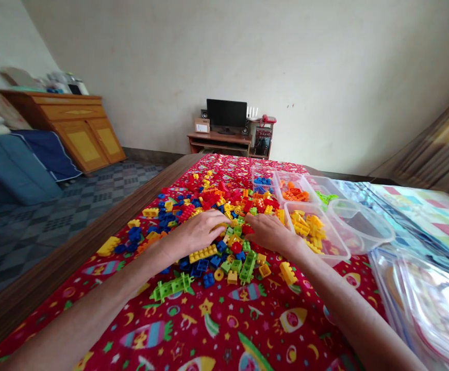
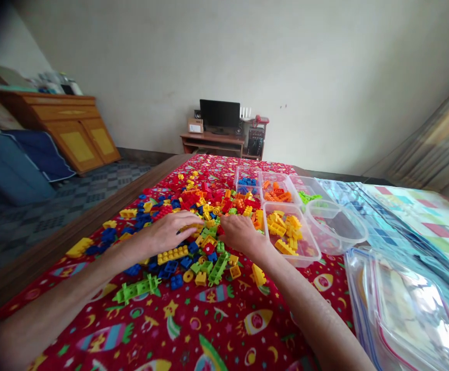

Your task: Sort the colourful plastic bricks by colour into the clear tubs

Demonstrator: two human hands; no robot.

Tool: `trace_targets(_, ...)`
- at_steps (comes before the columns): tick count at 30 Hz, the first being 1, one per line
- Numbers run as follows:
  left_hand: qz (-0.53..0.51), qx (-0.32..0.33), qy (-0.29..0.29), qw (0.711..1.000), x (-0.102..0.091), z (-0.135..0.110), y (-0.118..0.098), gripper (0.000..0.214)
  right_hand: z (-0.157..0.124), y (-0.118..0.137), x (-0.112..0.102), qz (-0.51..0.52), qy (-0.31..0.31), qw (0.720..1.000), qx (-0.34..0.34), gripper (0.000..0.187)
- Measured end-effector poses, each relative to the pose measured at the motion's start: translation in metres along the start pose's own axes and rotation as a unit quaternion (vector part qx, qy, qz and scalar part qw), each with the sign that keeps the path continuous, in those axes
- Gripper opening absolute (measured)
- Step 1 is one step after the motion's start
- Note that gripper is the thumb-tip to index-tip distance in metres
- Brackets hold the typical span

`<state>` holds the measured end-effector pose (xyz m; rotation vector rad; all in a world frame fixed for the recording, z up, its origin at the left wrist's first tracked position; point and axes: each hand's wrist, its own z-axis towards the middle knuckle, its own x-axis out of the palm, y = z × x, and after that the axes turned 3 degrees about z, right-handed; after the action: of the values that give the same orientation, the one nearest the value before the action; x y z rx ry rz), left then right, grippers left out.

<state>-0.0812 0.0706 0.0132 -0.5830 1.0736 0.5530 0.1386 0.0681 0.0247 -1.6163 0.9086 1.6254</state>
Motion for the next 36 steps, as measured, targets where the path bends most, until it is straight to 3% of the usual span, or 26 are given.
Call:
trace_targets(3, 0.035, -0.039, 0.068, 0.996, -0.019, -0.006, 0.008, 0.02, 0.0, -0.002, 0.0, 0.022, -0.004, 1.0, 0.005, 0.038)
trace_targets(6, 0.067, -0.065, 0.161, 0.982, -0.034, -0.016, 0.011, 0.033, 0.003, -0.007, 0.005, 0.052, -0.039, 0.998, 0.007, 0.031)
trace_targets(9, 0.111, -0.072, 0.216, 0.967, -0.033, -0.022, 0.005, 0.042, 0.005, -0.01, 0.011, 0.077, -0.093, 0.993, 0.0, 0.025)
trace_targets(11, 0.144, -0.071, 0.215, 0.963, -0.024, -0.023, -0.001, 0.045, 0.006, -0.008, 0.015, 0.094, -0.131, 0.987, -0.015, 0.023)
trace_targets(14, 0.161, -0.06, 0.179, 0.969, -0.007, -0.02, -0.007, 0.039, 0.006, -0.004, 0.018, 0.124, -0.176, 0.975, -0.049, 0.023)
trace_targets(20, 0.098, -0.062, 0.026, 0.993, 0.02, -0.006, 0.002, 0.028, 0.004, 0.004, 0.006, 0.159, -0.224, 0.957, -0.092, 0.031)
trace_targets(23, 0.041, -0.05, -0.008, 0.998, 0.022, 0.0, 0.011, 0.029, -0.006, 0.017, -0.009, 0.162, -0.202, 0.955, -0.142, 0.027)
trace_targets(26, -0.008, -0.033, -0.042, 0.999, 0.014, 0.003, 0.019, 0.03, -0.021, 0.043, -0.013, 0.155, -0.142, 0.937, -0.279, 0.026)
trace_targets(29, -0.024, -0.065, -0.095, 0.993, 0.002, 0.005, 0.027, 0.032, -0.034, 0.076, 0.006, 0.085, -0.131, 0.902, -0.403, 0.032)
trace_targets(31, -0.031, -0.096, -0.114, 0.988, -0.006, 0.005, 0.033, 0.034, -0.037, 0.093, 0.025, 0.03, -0.148, 0.885, -0.441, 0.033)
trace_targets(34, -0.03, -0.12, -0.126, 0.984, -0.014, 0.004, 0.041, 0.035, -0.029, 0.099, 0.047, -0.025, -0.159, 0.875, -0.456, 0.034)
trace_targets(36, -0.025, -0.125, -0.13, 0.983, -0.016, 0.003, 0.046, 0.036, -0.021, 0.091, 0.05, -0.049, -0.164, 0.886, -0.43, 0.033)
